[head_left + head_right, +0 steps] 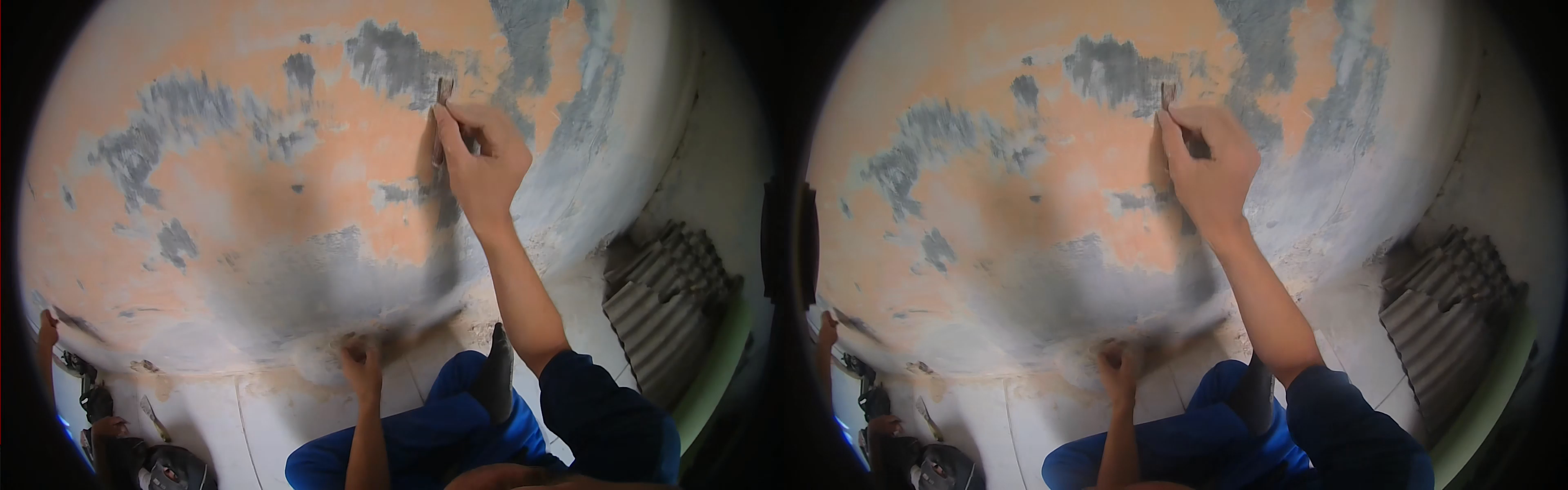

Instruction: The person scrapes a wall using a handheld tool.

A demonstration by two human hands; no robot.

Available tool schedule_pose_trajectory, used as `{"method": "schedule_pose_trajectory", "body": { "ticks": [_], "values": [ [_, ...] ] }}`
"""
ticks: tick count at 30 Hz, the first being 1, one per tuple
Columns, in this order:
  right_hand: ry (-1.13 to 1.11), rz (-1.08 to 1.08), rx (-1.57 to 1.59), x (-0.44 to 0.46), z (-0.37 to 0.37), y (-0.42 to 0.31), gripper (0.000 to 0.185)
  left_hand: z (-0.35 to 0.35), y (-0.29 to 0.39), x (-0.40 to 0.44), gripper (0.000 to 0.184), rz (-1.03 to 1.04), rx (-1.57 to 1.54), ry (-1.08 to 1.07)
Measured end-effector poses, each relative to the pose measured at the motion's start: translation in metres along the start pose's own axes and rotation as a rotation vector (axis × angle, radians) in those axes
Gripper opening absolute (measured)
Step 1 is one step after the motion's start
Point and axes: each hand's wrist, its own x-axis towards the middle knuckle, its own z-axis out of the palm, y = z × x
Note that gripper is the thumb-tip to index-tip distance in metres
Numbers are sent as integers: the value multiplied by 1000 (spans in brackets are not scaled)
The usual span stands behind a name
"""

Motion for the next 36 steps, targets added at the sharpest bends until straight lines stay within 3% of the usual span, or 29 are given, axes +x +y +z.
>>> {"method": "schedule_pose_trajectory", "body": {
  "ticks": [6,10,12,13,14,18,21,27,30,33,34,36],
  "values": [
    [30,-97,-68,-3,3,-1,6,0,14,-1,27,-19,89,12],
    [66,-4,93,11,13,-13,6,-1,3,-1,25,-46,-12,29],
    [42,-88,-34,-10,4,-2,5,1,11,2,26,-64,-64,70],
    [30,-133,-90,-20,1,-1,5,0,13,2,27,-48,-33,100],
    [41,-30,21,-28,3,-3,7,-3,14,0,28,-32,0,132],
    [1,-129,-50,8,5,1,7,-15,20,-1,32,-78,195,164],
    [5,-116,-49,10,4,-3,5,-13,12,-1,34,69,347,330],
    [-1,-156,-112,5,2,0,7,-10,11,-2,51,134,635,393],
    [49,-2,89,28,14,-10,7,-12,8,-2,59,131,478,351],
    [-11,-184,-136,-13,-1,5,7,-14,21,0,63,86,531,308],
    [14,-132,-14,-25,0,-1,7,-14,18,-1,64,97,531,306],
    [-15,-229,-100,-11,1,1,7,-12,7,2,65,125,524,304]
  ]
}}
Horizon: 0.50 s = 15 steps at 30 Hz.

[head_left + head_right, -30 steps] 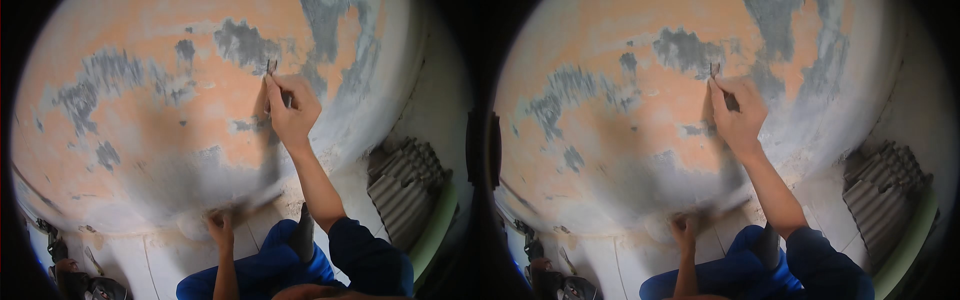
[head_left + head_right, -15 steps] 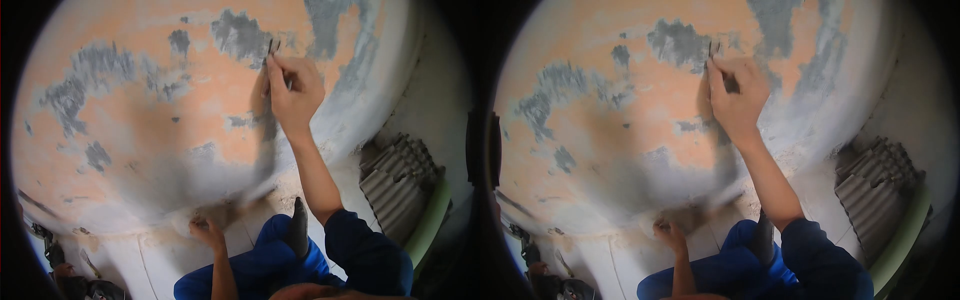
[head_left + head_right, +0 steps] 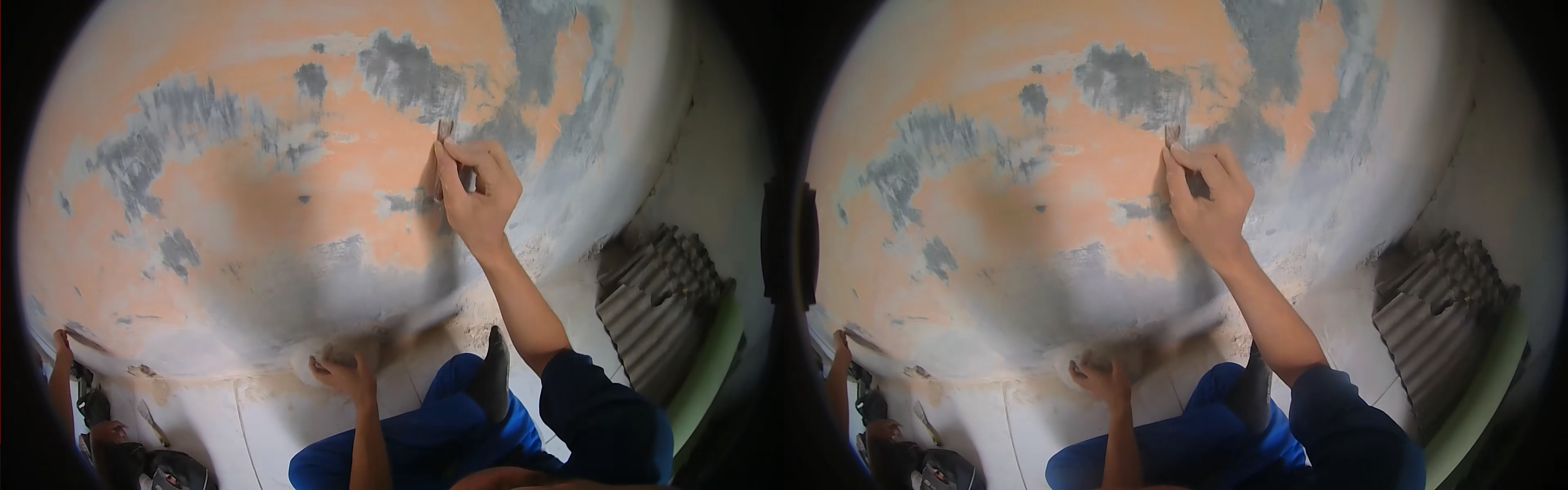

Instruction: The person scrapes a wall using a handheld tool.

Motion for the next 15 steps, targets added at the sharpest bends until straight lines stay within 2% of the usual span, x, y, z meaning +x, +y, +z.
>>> {"method": "schedule_pose_trajectory", "body": {
  "ticks": [1,4,7,10,13,15],
  "values": [
    [-15,-37,-53,6,-1,2,7,0,1,1,64,28,12,3],
    [12,151,74,28,7,0,7,-2,2,-7,62,69,57,-17],
    [-35,-9,-89,-8,-4,1,8,-3,-3,-2,61,96,61,-26],
    [30,115,103,-24,0,-9,6,5,-3,1,61,96,28,15],
    [-20,13,-14,5,2,-1,7,-2,0,-4,62,127,24,-7],
    [0,22,25,20,8,1,8,-5,3,-2,63,127,5,-51]
  ]
}}
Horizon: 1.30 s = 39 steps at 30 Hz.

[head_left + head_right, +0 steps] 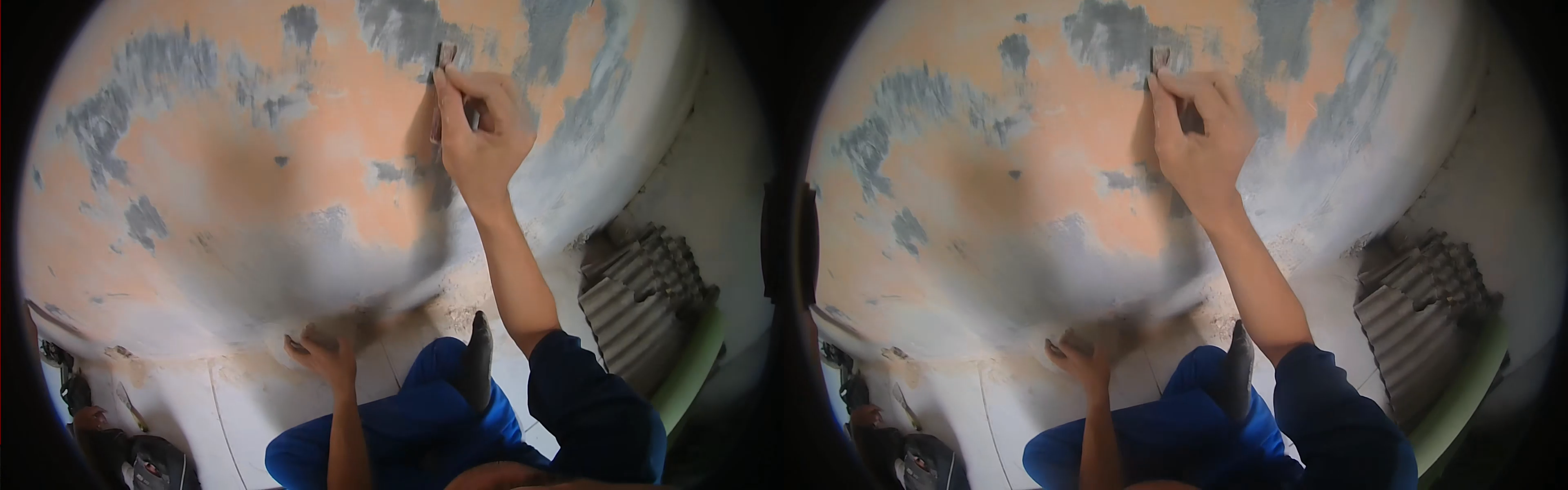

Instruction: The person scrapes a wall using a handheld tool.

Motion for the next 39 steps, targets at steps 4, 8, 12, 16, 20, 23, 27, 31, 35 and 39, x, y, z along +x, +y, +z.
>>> {"method": "schedule_pose_trajectory", "body": {
  "ticks": [4,8,12,16,20,23,27,31,35,39],
  "values": [
    [9,-71,-47,-37,-8,4,9,3,-4,1,65,-36,12,-12],
    [-16,105,107,-51,-9,-4,10,3,2,2,65,-59,-13,-4],
    [-15,8,46,-8,2,6,11,1,-3,-2,64,-10,21,-12],
    [-27,-98,-79,-43,-14,7,10,-1,2,0,63,-63,17,-33],
    [-27,-32,19,-56,-12,7,11,3,2,2,63,-52,-13,5],
    [-35,-119,-9,-17,-4,10,11,-1,3,2,64,-4,31,-34],
    [-12,-141,-72,-29,-7,8,11,0,4,1,64,-35,6,-46],
    [-5,-49,19,-61,-5,5,10,3,1,3,64,-59,63,-11],
    [-9,-55,75,-23,6,8,11,1,11,4,65,-46,72,-54],
    [-121,-196,-115,-54,-16,1,14,4,3,6,64,-93,-2,-34]
  ]
}}
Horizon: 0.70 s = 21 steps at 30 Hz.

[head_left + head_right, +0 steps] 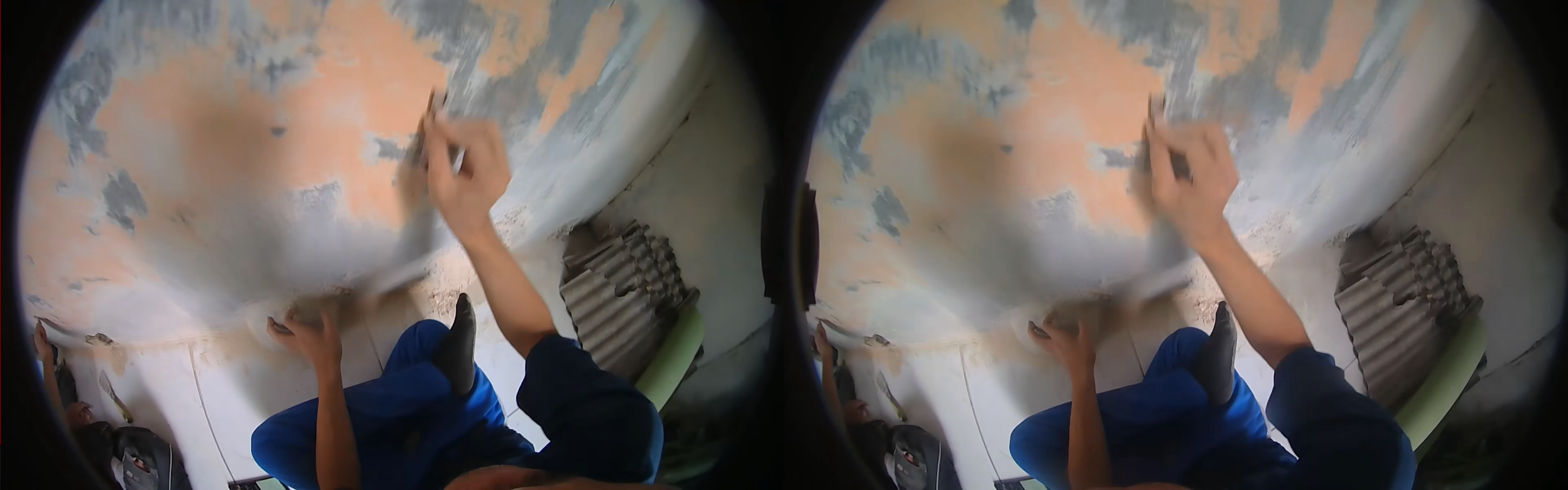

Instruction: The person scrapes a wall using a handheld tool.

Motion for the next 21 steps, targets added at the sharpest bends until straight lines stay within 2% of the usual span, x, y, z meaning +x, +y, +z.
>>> {"method": "schedule_pose_trajectory", "body": {
  "ticks": [3,6,9,12,15,16,19,20,21],
  "values": [
    [-16,254,140,-21,1,-11,14,0,-5,-1,62,19,11,23],
    [55,191,91,15,7,-2,13,-6,-3,-6,62,16,-48,1],
    [134,324,197,26,11,-10,13,-9,-6,-6,63,64,-17,-16],
    [66,257,72,-22,2,-14,13,-10,2,-3,63,-28,-64,-23],
    [63,200,33,-11,4,-4,13,-4,-5,-5,64,4,-26,5],
    [86,110,20,9,6,1,15,-5,-3,-3,63,27,-14,9],
    [153,224,149,20,14,3,15,-7,1,-11,63,37,25,-21],
    [51,205,75,11,4,5,11,-4,-1,-7,64,29,30,-21],
    [53,227,99,-1,2,-1,12,-1,-2,-3,65,21,33,-13]
  ]
}}
